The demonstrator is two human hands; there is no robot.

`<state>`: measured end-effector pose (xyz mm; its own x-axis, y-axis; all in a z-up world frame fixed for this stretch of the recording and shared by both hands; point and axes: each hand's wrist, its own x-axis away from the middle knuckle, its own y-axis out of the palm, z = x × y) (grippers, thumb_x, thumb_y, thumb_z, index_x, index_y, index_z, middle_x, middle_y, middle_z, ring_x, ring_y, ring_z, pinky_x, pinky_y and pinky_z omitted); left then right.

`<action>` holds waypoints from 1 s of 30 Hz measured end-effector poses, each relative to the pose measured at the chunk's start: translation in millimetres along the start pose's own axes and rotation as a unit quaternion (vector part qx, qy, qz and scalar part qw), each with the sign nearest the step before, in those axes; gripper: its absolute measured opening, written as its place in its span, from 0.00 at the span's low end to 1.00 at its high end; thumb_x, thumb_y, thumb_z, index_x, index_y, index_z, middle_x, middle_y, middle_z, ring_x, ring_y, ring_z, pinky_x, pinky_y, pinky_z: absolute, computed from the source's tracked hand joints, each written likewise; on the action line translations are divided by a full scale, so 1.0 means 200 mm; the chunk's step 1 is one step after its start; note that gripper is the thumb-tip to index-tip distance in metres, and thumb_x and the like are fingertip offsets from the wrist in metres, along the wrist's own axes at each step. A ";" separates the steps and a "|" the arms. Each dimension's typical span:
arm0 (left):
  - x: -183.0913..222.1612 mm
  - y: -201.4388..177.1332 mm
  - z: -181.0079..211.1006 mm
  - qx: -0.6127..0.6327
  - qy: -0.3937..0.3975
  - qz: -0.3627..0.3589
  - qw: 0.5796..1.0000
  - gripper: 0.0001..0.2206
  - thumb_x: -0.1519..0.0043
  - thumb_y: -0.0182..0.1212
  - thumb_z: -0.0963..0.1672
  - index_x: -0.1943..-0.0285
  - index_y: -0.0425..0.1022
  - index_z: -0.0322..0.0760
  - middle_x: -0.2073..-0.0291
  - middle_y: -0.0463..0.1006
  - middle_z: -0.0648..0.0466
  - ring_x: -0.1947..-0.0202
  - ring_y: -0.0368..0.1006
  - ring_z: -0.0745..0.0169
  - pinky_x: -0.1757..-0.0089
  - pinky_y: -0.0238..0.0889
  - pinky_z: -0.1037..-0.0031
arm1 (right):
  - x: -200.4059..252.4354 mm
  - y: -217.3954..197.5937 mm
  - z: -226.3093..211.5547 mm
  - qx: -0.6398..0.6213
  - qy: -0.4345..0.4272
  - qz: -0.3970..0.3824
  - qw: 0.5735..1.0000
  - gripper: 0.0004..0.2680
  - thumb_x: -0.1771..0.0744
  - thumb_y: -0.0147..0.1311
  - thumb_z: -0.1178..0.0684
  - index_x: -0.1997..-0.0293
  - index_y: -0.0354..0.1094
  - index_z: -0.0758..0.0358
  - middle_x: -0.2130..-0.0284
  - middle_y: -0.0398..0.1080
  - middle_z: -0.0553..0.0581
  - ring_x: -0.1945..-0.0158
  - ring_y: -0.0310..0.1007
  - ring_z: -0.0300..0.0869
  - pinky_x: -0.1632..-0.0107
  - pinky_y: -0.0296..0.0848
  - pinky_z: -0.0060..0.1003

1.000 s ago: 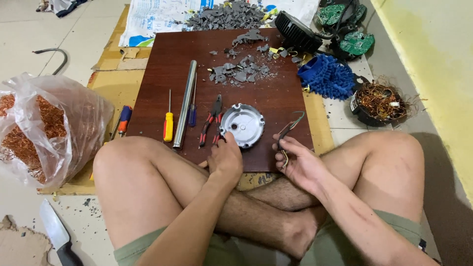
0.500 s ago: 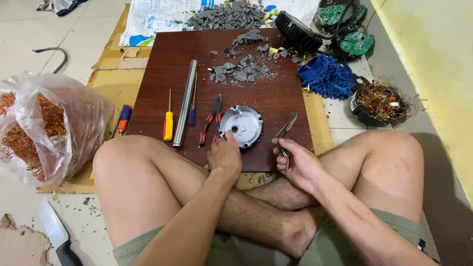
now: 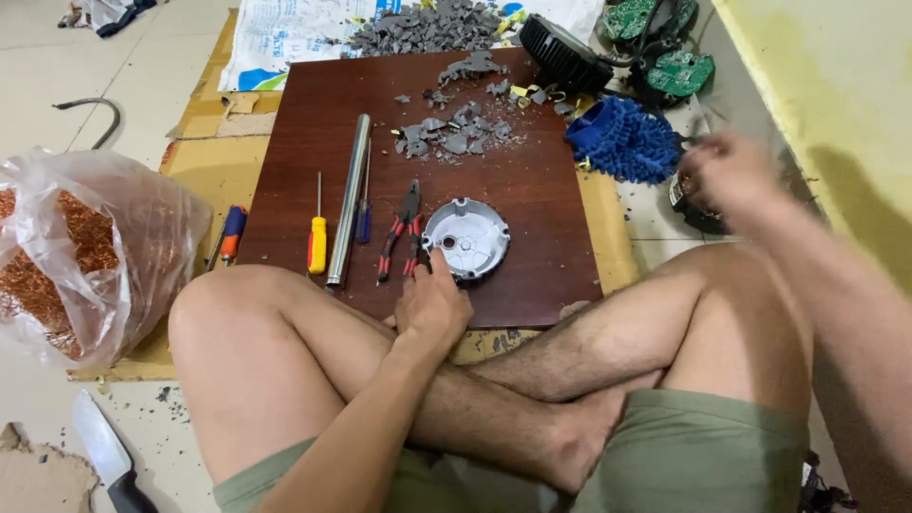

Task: Separating the halves of an electronic device and removing internal components like circuit boards and motor housings using pliers and screwdrivers.

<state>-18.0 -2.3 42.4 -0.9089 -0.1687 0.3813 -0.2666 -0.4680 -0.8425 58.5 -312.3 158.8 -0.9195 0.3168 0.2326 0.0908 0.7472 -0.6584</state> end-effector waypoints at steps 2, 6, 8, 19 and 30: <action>-0.01 0.01 0.00 -0.003 0.006 -0.012 1.000 0.32 0.33 0.56 0.45 0.21 0.46 0.40 0.36 0.66 0.37 0.36 0.63 0.33 0.43 0.64 0.42 | -0.23 -0.13 0.09 -0.032 -0.006 0.033 0.999 0.19 0.27 0.47 0.62 0.24 0.55 0.62 0.36 0.64 0.69 0.51 0.72 0.45 0.51 0.75 0.35; 0.02 -0.03 0.01 0.006 -0.008 -0.019 1.000 0.28 0.33 0.55 0.43 0.24 0.49 0.45 0.38 0.67 0.38 0.36 0.62 0.33 0.42 0.63 0.43 | -0.86 -0.34 0.32 -0.120 -0.072 0.106 0.985 0.25 0.31 0.51 0.70 0.25 0.43 0.65 0.32 0.56 0.71 0.40 0.75 0.53 0.45 0.82 0.33; 0.04 -0.06 0.02 0.010 -0.001 -0.034 0.999 0.31 0.34 0.51 0.41 0.19 0.48 0.42 0.32 0.63 0.39 0.35 0.62 0.35 0.41 0.61 0.44 | -0.89 -0.37 0.29 0.039 -0.087 0.247 0.964 0.23 0.27 0.66 0.51 0.27 0.57 0.71 0.38 0.66 0.73 0.44 0.73 0.60 0.48 0.79 0.46; -0.07 0.14 -0.06 -0.065 0.181 0.154 0.969 0.13 0.31 0.58 0.53 0.48 0.73 0.48 0.58 0.77 0.51 0.52 0.78 0.46 0.56 0.78 0.56 | 0.20 0.59 0.00 -0.116 0.056 -0.233 0.964 0.35 0.30 0.39 0.25 0.26 0.50 0.72 0.46 0.70 0.82 0.52 0.79 0.63 0.52 0.78 0.55; 0.08 -0.02 0.03 -0.002 0.226 0.059 0.972 0.31 0.30 0.56 0.45 0.20 0.48 0.36 0.44 0.74 0.35 0.43 0.75 0.36 0.49 0.74 0.49 | -0.16 0.71 0.33 -0.376 0.178 -0.133 0.900 0.17 0.33 0.52 0.55 0.39 0.52 0.69 0.57 0.59 0.62 0.70 0.71 0.43 0.72 0.75 0.33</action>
<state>-29.2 -9.0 54.4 -0.9811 0.1774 0.0776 -0.1532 -0.4658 -0.8715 76.4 -255.7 10.5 -0.7785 0.1351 0.6129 0.2418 0.9658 0.0941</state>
